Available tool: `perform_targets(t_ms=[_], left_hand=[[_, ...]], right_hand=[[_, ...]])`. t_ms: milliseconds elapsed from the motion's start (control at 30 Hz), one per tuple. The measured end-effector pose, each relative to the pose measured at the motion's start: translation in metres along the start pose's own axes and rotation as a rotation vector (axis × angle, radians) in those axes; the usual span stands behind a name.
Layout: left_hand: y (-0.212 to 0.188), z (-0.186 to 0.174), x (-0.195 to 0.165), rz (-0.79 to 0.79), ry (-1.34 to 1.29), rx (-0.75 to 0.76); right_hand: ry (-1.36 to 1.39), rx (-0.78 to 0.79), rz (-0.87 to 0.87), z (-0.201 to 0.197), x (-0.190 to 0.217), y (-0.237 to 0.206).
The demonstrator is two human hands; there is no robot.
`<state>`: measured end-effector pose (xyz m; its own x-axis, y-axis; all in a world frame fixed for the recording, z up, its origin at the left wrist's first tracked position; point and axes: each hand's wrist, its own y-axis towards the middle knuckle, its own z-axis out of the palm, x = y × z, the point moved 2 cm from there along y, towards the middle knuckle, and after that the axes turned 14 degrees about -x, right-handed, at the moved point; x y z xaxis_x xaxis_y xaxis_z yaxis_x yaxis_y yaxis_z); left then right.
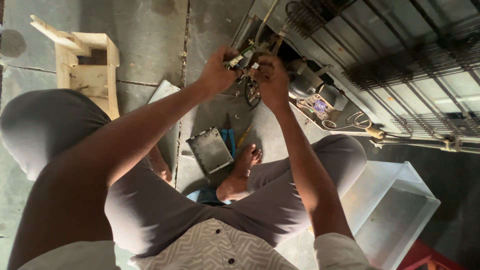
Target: The person sits on the floor and uses a screwdriver to unscrew and open a metal electrical enclosure, removing its circuit board. They then handle the circuit board and work on the wiring and components inside a nearby appliance unit.
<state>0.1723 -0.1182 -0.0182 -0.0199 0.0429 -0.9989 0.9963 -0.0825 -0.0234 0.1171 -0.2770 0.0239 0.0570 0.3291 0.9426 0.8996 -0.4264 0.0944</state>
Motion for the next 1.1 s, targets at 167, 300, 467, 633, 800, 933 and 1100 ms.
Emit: perform_targets(t_ms=[167, 300, 467, 633, 800, 933, 1100], left_hand=[[0.0, 0.0, -0.002, 0.033, 0.073, -0.001], [-0.002, 0.002, 0.002, 0.087, 0.071, 0.0], [-0.003, 0.002, 0.005, 0.091, 0.074, -0.002], [-0.005, 0.0, 0.004, 0.008, 0.105, 0.023], [-0.001, 0.0, 0.006, -0.246, -0.084, 0.081], [0.005, -0.01, 0.007, -0.557, -0.257, 0.055], [0.003, -0.027, 0.006, -0.534, -0.205, 0.033]], right_hand=[[0.019, -0.023, -0.042, -0.002, -0.007, 0.003], [0.072, 0.028, -0.068, -0.003, -0.01, 0.004], [0.061, 0.082, 0.002, -0.005, -0.012, 0.005], [0.055, 0.076, -0.024, -0.006, -0.009, 0.004], [0.01, 0.028, 0.021, -0.007, -0.011, 0.005], [0.04, -0.017, -0.042, -0.008, -0.011, 0.008], [0.018, -0.043, -0.057, -0.006, -0.012, 0.01]])
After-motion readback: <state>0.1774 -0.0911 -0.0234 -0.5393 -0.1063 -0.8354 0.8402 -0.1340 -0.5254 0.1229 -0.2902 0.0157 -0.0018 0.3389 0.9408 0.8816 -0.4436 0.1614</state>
